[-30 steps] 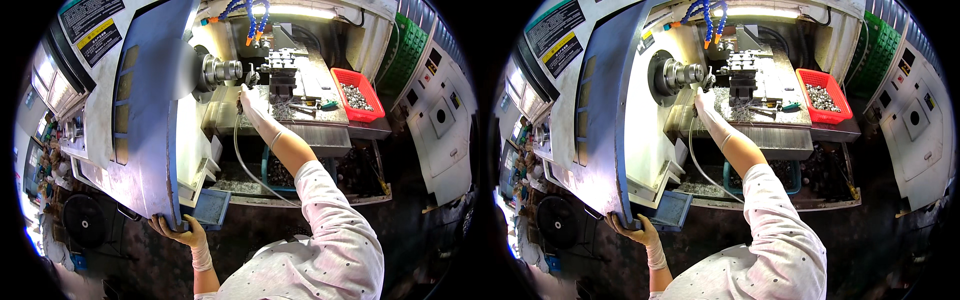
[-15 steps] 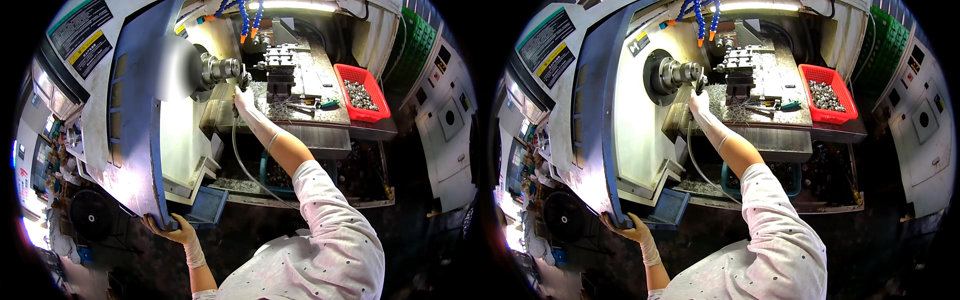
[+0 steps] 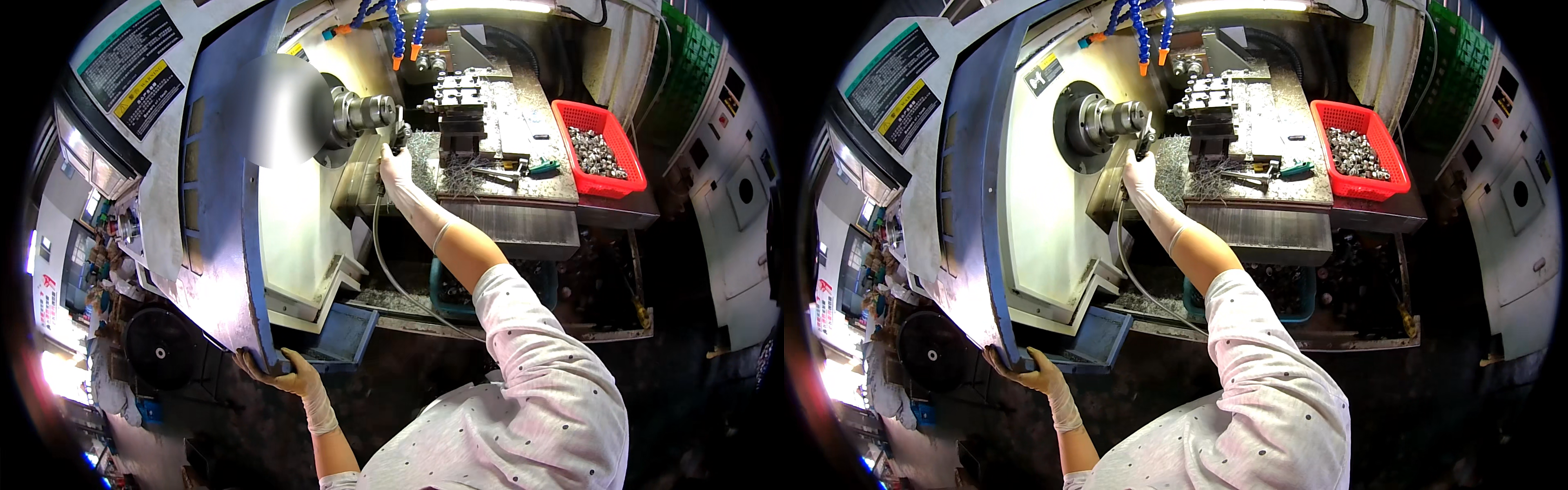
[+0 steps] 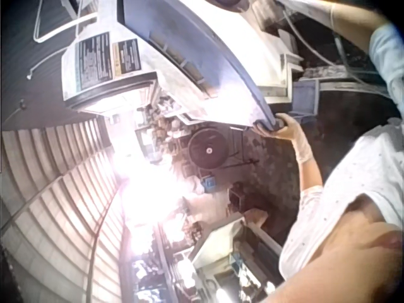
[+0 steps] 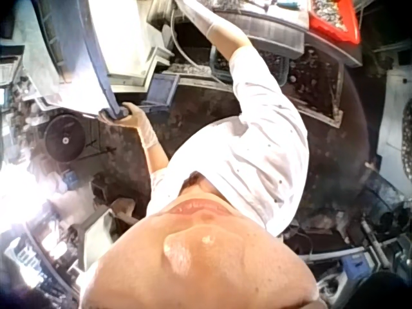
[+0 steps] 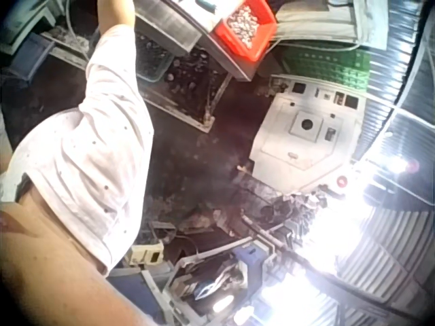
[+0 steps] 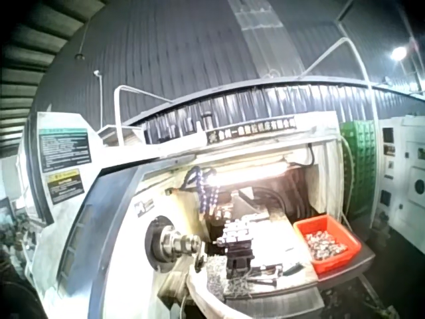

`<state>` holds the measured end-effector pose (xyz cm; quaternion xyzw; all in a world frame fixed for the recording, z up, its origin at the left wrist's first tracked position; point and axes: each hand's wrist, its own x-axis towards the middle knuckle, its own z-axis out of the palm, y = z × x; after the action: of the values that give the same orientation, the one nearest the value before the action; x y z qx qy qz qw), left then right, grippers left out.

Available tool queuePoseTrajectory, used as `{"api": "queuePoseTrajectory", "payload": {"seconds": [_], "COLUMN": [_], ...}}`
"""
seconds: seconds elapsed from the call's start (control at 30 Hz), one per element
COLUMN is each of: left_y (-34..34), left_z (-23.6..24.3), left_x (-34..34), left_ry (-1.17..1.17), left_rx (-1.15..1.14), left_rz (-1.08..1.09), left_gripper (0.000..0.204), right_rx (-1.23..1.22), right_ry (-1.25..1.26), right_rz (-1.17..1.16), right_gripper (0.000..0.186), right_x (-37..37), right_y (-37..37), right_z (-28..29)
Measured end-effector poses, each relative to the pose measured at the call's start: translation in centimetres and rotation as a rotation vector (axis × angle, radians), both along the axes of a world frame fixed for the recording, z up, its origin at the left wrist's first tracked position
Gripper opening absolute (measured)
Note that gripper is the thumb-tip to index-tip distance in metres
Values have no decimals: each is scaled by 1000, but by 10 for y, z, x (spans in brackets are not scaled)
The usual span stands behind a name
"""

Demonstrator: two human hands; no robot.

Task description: The person operates a CNC lathe, opening and closing the machine door, loading metal parts into the chuck, and using a wrench to tighten the chuck. They also spray coolant onto the chuck and handle small metal parts, placing them into a red basket.

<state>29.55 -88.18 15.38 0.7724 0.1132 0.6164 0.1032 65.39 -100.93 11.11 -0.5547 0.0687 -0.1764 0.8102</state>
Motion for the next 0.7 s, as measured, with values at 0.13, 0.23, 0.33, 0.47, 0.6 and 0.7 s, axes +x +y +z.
{"api": "queuePoseTrajectory", "payload": {"seconds": [0.13, 0.23, 0.33, 0.47, 0.6, 0.7], "left_y": [2, 2, 3, 3, 3, 0], "left_z": [-4, -2, -2, -3, -5, -2], "left_x": [0, 1, 0, -2, 0, 1], "left_ry": [-3, 4, 13, -12, -5, 3], "left_rx": [7, 37, 44, 41, 18, 21], "left_rz": [4, 5, 4, -7, 7, -6], "left_gripper": [56, 56, 57, 60, 57, 58], "right_rx": [-9, -141, -159, -183, -160, -247], "right_ry": [49, 20, 53, 52, 21, 54], "right_rz": [74, -1, 2, -11, -39, -22], "right_gripper": [19, 24, 26, 29, 27, 27], "right_x": [11, 15, 5, -5, -12, -18], "right_y": [4, -1, -5, -6, -8, -11], "right_z": [-14, -21, -11, 2, 4, 9]}}
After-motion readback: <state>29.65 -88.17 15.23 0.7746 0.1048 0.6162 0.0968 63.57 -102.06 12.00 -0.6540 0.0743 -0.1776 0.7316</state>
